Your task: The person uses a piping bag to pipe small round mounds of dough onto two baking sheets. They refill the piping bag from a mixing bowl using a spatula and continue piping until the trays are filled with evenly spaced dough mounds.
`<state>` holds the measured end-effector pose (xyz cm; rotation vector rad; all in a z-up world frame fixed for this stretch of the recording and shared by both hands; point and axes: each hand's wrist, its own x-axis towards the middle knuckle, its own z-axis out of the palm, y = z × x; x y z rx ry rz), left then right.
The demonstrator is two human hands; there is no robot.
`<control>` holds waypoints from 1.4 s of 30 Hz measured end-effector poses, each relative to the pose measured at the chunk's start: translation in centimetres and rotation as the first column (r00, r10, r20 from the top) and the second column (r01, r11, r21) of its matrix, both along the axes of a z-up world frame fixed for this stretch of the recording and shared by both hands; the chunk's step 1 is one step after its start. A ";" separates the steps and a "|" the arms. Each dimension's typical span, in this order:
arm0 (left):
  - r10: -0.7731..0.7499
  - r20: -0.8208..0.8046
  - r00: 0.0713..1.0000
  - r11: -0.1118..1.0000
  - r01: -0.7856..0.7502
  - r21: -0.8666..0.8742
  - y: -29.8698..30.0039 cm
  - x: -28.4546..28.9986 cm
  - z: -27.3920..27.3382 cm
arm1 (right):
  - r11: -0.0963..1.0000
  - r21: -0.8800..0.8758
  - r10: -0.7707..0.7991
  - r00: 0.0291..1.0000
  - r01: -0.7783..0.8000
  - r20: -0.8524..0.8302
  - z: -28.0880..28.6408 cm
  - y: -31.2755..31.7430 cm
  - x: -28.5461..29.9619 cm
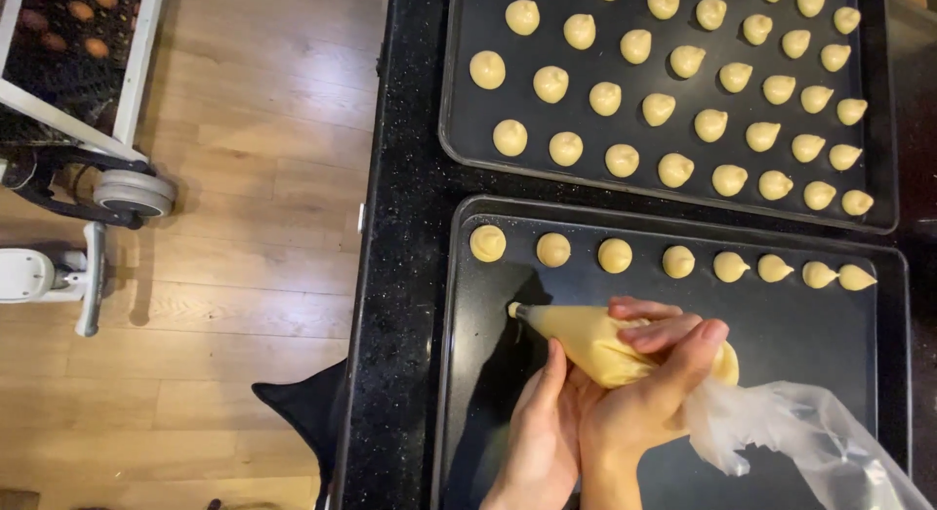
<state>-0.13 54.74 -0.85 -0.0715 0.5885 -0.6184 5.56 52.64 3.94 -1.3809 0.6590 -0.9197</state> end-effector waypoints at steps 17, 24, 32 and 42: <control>0.015 0.003 1.000 0.999 -0.015 -0.045 0.0 0.1 0.6 | 0.987 0.066 -0.147 0.989 0.146 0.009 1.5 1.0 0.6; 0.049 0.057 0.997 0.999 -0.048 -0.013 -0.2 -0.1 0.4 | 0.989 0.098 -0.110 0.993 0.106 0.038 1.4 0.5 0.7; 0.195 0.422 0.885 0.980 -0.198 -0.038 1.0 0.6 1.8 | 0.970 0.234 -0.069 0.997 0.059 0.037 2.3 -1.5 1.6; 0.117 0.385 0.915 0.991 -0.131 0.009 0.9 0.1 1.1 | 0.997 0.076 0.029 0.999 -0.032 0.045 -0.1 -2.6 0.7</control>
